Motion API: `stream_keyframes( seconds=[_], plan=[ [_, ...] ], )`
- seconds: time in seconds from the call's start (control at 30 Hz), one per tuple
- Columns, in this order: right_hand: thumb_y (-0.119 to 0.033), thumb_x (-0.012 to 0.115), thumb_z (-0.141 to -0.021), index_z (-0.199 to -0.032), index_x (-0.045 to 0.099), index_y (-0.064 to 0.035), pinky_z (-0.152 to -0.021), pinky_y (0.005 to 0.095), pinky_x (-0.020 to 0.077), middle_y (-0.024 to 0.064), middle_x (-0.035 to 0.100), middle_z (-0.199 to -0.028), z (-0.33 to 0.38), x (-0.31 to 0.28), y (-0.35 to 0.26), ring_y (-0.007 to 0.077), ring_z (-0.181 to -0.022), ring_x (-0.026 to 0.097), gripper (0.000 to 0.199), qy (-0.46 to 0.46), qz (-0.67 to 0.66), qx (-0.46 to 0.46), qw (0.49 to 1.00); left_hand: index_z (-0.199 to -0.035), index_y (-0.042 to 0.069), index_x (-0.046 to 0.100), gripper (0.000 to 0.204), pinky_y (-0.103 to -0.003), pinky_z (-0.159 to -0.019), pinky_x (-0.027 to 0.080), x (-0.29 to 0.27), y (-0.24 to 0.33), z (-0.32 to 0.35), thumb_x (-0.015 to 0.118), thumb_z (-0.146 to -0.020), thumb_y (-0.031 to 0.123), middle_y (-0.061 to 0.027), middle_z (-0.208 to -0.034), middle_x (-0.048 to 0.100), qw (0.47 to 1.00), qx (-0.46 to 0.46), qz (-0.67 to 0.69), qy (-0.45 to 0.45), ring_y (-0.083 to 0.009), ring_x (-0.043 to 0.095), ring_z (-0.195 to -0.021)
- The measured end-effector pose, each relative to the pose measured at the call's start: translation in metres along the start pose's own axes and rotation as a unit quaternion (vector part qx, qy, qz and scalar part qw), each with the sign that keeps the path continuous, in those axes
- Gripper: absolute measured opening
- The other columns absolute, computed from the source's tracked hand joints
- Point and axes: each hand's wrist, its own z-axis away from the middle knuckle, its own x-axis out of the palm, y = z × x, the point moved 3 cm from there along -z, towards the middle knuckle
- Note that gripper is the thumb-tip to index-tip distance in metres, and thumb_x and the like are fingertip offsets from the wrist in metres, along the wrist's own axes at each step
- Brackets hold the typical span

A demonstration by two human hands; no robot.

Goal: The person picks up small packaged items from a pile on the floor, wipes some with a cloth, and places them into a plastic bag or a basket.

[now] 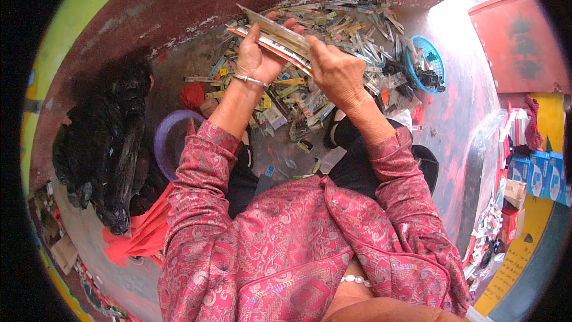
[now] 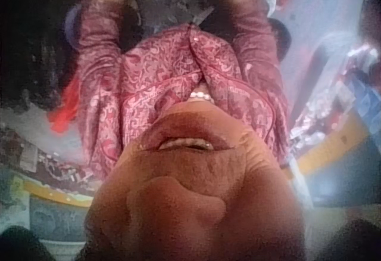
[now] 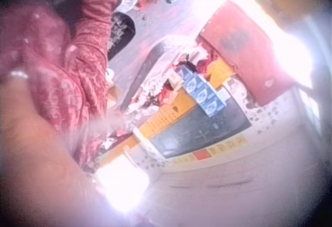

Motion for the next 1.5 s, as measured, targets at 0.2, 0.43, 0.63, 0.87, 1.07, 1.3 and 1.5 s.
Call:
stream_keyframes(
  seconds=[0.2,0.43,0.63,0.87,1.07,1.3,1.5],
  plan=[
    [-0.015,0.049,-0.079,-0.114,0.047,-0.0076,-0.039,0.0303,0.0447,0.0074,0.056,-0.063,0.006,0.012,-0.016,0.0196,-0.049,0.058,0.035,-0.093,0.152,-0.073,0.981,-0.109,0.001,0.044,0.05,-0.053,-0.096,0.031,-0.009,-0.003,-0.004,0.056,-0.078,0.039,-0.0233,-0.117,0.044,0.999,-0.022,-0.002,-0.025,-0.039,0.041,-0.111],
    [-0.031,0.046,-0.084,-0.115,0.047,-0.0064,-0.05,0.0361,0.0464,0.0103,0.06,-0.068,0.0,-0.018,-0.011,0.0238,-0.06,0.061,0.04,-0.291,0.011,-0.084,0.953,-0.111,-0.004,0.044,0.034,-0.046,-0.092,0.039,-0.021,0.001,-0.003,0.049,-0.077,-0.002,-0.0183,-0.104,0.052,0.99,-0.034,-0.096,0.096,-0.0306,0.051,-0.099],
    [-0.037,0.035,-0.09,-0.098,0.056,-0.0029,-0.068,0.0291,0.0442,0.0076,0.062,-0.09,-0.007,0.006,0.052,0.0155,-0.076,0.057,0.041,0.015,-0.637,0.352,0.686,-0.106,-0.003,0.047,0.033,-0.048,-0.096,0.033,-0.012,0.007,-0.006,0.05,-0.073,-0.002,-0.017,-0.104,0.054,1.0,-0.013,-0.017,0.022,-0.0325,0.049,-0.103],
    [-0.03,0.034,-0.09,-0.116,0.039,0.0037,-0.082,0.0405,0.0474,0.0172,0.052,-0.11,0.002,0.059,0.005,0.0292,-0.096,0.055,0.043,0.003,-0.835,0.45,0.318,-0.101,-0.002,0.047,0.031,-0.042,-0.095,0.036,0.003,-0.019,-0.007,0.054,-0.071,-0.002,-0.0174,-0.103,0.056,0.993,0.048,-0.106,-0.023,-0.0309,0.05,-0.103],
    [-0.021,0.042,-0.085,-0.097,0.05,0.0012,-0.065,0.0427,0.0526,0.015,0.057,-0.09,0.004,0.063,0.011,0.0274,-0.078,0.06,0.026,0.001,-0.797,0.469,0.382,-0.1,0.001,0.049,0.026,-0.04,-0.089,0.041,0.003,-0.025,-0.005,0.054,-0.074,0.001,-0.0148,-0.1,0.057,0.99,0.056,-0.121,-0.048,-0.0261,0.053,-0.095],
    [-0.038,0.036,-0.09,-0.109,0.049,0.0008,-0.07,0.032,0.0472,0.0114,0.055,-0.099,-0.037,0.041,0.025,0.0176,-0.085,0.054,0.045,-0.271,-0.81,0.302,0.424,-0.103,-0.002,0.049,0.025,-0.046,-0.092,0.036,-0.008,0.02,-0.018,0.052,-0.08,0.007,-0.0131,-0.094,0.055,0.986,0.107,-0.109,0.066,-0.027,0.051,-0.093],
    [-0.029,0.045,-0.083,-0.094,0.056,-0.0038,-0.067,0.0359,0.0474,0.0145,0.058,-0.085,-0.049,0.094,0.17,0.0242,-0.078,0.058,0.03,-0.231,-0.427,0.34,0.805,-0.096,-0.003,0.044,0.023,-0.032,-0.061,0.035,-0.032,0.074,-0.016,0.05,-0.082,0.014,-0.003,-0.063,0.042,0.995,0.023,-0.037,0.09,-0.0168,0.039,-0.063]
  ],
)
